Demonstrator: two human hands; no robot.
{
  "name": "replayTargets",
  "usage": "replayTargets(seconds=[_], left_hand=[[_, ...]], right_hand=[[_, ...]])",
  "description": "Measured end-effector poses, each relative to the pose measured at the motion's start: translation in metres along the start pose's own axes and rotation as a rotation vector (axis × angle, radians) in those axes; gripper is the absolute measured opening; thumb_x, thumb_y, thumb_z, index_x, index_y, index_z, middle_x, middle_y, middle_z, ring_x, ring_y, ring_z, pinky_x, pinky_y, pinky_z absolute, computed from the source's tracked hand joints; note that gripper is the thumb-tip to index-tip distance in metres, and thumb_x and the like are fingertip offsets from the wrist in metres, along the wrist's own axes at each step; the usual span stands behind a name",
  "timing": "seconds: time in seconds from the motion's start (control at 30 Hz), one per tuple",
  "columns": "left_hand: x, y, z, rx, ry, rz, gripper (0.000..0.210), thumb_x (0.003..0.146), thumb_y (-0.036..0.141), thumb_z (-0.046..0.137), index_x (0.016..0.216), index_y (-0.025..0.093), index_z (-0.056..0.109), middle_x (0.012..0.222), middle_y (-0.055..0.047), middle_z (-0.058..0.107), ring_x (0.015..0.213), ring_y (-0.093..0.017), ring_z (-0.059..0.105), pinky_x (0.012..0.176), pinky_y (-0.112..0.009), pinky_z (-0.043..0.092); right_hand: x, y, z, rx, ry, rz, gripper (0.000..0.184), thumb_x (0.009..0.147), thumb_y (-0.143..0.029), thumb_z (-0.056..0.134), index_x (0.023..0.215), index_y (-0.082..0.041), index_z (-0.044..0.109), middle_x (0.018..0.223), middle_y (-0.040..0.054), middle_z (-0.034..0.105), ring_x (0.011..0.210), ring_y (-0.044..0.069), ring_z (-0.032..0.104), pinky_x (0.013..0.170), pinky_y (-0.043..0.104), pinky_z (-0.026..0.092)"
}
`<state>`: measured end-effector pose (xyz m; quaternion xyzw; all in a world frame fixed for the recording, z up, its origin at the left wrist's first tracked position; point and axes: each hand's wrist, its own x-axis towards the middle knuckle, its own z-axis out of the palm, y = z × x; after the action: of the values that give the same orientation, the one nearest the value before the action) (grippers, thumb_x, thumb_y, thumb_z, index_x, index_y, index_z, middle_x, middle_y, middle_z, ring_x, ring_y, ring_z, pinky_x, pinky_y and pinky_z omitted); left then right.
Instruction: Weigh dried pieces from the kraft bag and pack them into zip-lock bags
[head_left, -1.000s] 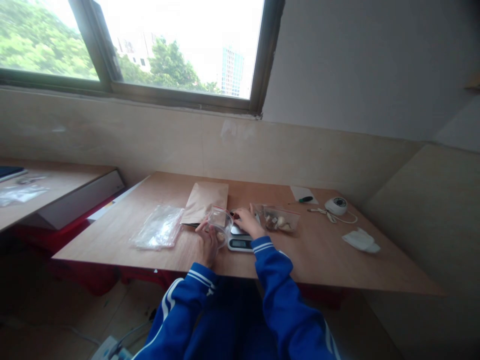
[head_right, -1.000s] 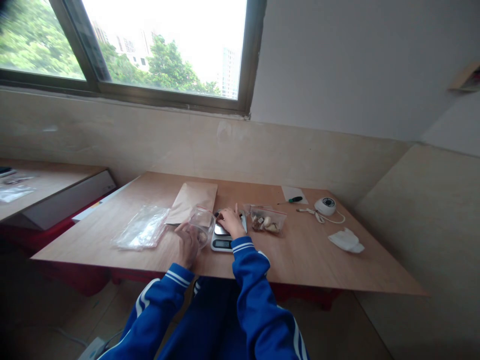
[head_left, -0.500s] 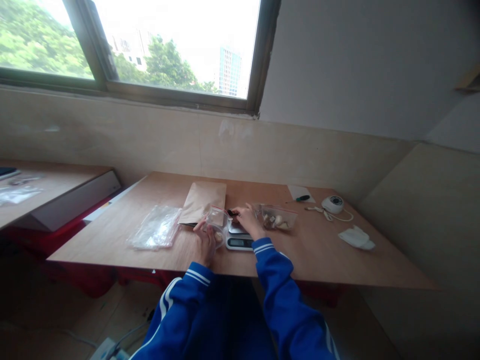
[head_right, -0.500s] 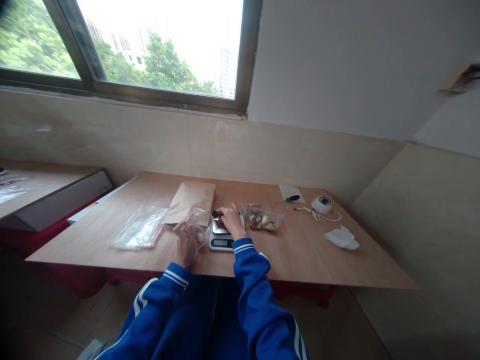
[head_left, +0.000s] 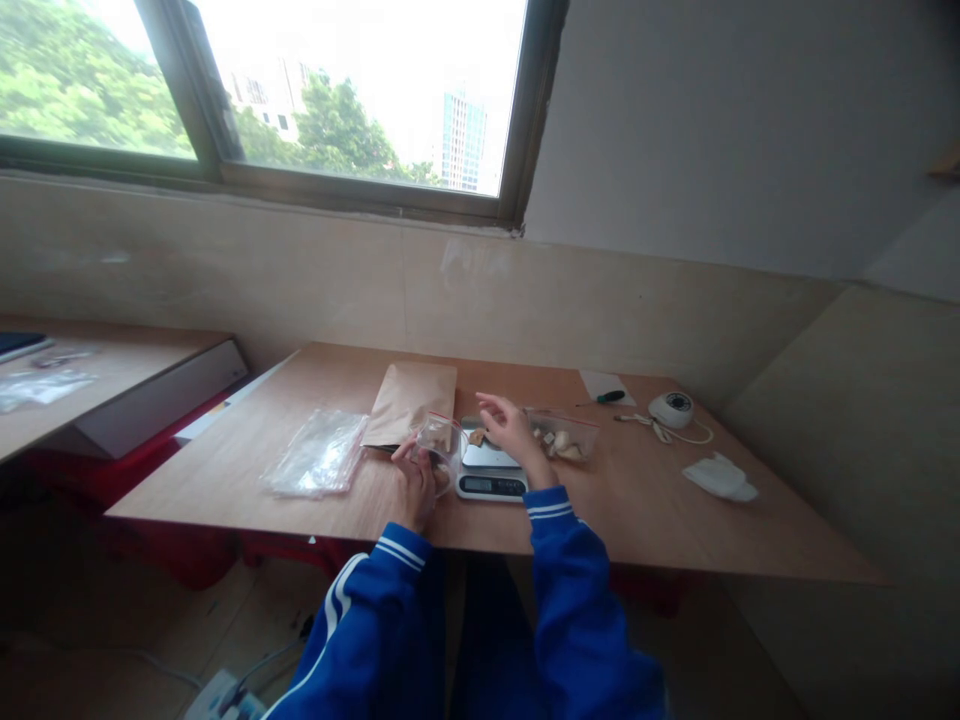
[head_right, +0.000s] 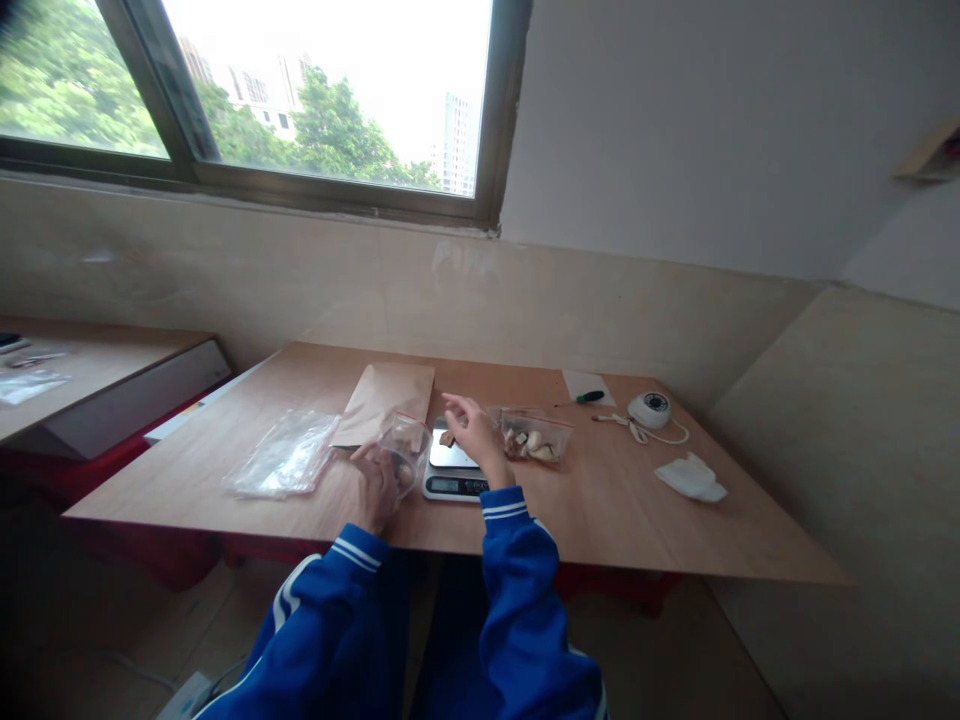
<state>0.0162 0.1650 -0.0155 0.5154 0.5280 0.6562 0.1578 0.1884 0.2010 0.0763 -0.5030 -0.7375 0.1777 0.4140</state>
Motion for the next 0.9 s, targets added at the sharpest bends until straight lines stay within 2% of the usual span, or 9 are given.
replayTargets(seconds=[0.07, 0.13, 0.27, 0.4, 0.57, 0.73, 0.9], left_hand=[[0.000, -0.001, -0.001, 0.005, -0.022, 0.004, 0.023, 0.092, 0.033, 0.038, 0.109, 0.017, 0.036, 0.105, -0.017, 0.060, 0.101, -0.027, 0.062, 0.079, -0.045, 0.051], [0.001, -0.002, -0.002, 0.013, -0.043, 0.008, 0.023, 0.092, 0.031, 0.038, 0.110, 0.017, 0.035, 0.106, -0.018, 0.060, 0.099, -0.027, 0.062, 0.079, -0.046, 0.051], [0.001, -0.002, -0.002, 0.000, -0.039, 0.017, 0.021, 0.091, 0.030, 0.038, 0.108, 0.017, 0.035, 0.105, -0.017, 0.060, 0.100, -0.027, 0.062, 0.081, -0.047, 0.050], [0.002, 0.000, -0.002, -0.004, -0.054, 0.004, 0.021, 0.091, 0.029, 0.039, 0.108, 0.017, 0.035, 0.103, -0.016, 0.060, 0.101, -0.027, 0.061, 0.083, -0.048, 0.050], [0.002, 0.002, -0.002, 0.007, -0.032, -0.001, 0.022, 0.089, 0.029, 0.040, 0.107, 0.016, 0.036, 0.104, -0.019, 0.060, 0.098, -0.030, 0.062, 0.080, -0.052, 0.049], [0.002, 0.000, -0.001, -0.010, -0.028, 0.016, 0.020, 0.089, 0.027, 0.040, 0.106, 0.017, 0.036, 0.100, -0.016, 0.060, 0.095, -0.028, 0.063, 0.078, -0.052, 0.049], [0.002, -0.001, -0.002, 0.011, -0.047, 0.028, 0.019, 0.092, 0.029, 0.036, 0.107, 0.017, 0.035, 0.099, -0.015, 0.060, 0.091, -0.026, 0.063, 0.077, -0.049, 0.050]], right_hand=[[-0.006, 0.013, 0.003, -0.173, 0.025, 0.095, 0.035, 0.086, -0.023, 0.050, 0.119, -0.019, 0.061, 0.116, 0.0114, 0.060, 0.108, 0.023, 0.055, 0.095, 0.039, 0.043], [-0.012, 0.022, 0.009, -0.304, -0.027, 0.152, 0.036, 0.082, -0.026, 0.058, 0.116, -0.016, 0.063, 0.125, 0.0161, 0.053, 0.120, 0.030, 0.046, 0.102, 0.046, 0.035], [-0.019, 0.026, 0.022, -0.467, -0.121, 0.184, 0.047, 0.079, -0.031, 0.065, 0.125, -0.021, 0.058, 0.139, 0.0174, 0.040, 0.127, 0.035, 0.037, 0.104, 0.051, 0.027], [-0.016, 0.024, 0.027, -0.521, -0.121, 0.146, 0.034, 0.081, -0.030, 0.063, 0.114, -0.023, 0.063, 0.129, 0.0140, 0.049, 0.122, 0.033, 0.040, 0.101, 0.050, 0.027], [-0.013, 0.027, 0.026, -0.501, -0.149, 0.042, 0.016, 0.083, -0.028, 0.061, 0.098, -0.023, 0.066, 0.110, 0.0068, 0.059, 0.109, 0.026, 0.047, 0.096, 0.041, 0.030], [-0.015, 0.027, 0.031, -0.509, -0.110, -0.048, 0.009, 0.085, -0.023, 0.060, 0.092, -0.022, 0.067, 0.107, 0.0077, 0.058, 0.108, 0.025, 0.048, 0.102, 0.044, 0.025], [-0.015, 0.025, 0.037, -0.470, -0.100, -0.065, 0.016, 0.086, -0.017, 0.058, 0.098, -0.021, 0.067, 0.102, 0.0097, 0.060, 0.103, 0.026, 0.050, 0.095, 0.042, 0.035]])
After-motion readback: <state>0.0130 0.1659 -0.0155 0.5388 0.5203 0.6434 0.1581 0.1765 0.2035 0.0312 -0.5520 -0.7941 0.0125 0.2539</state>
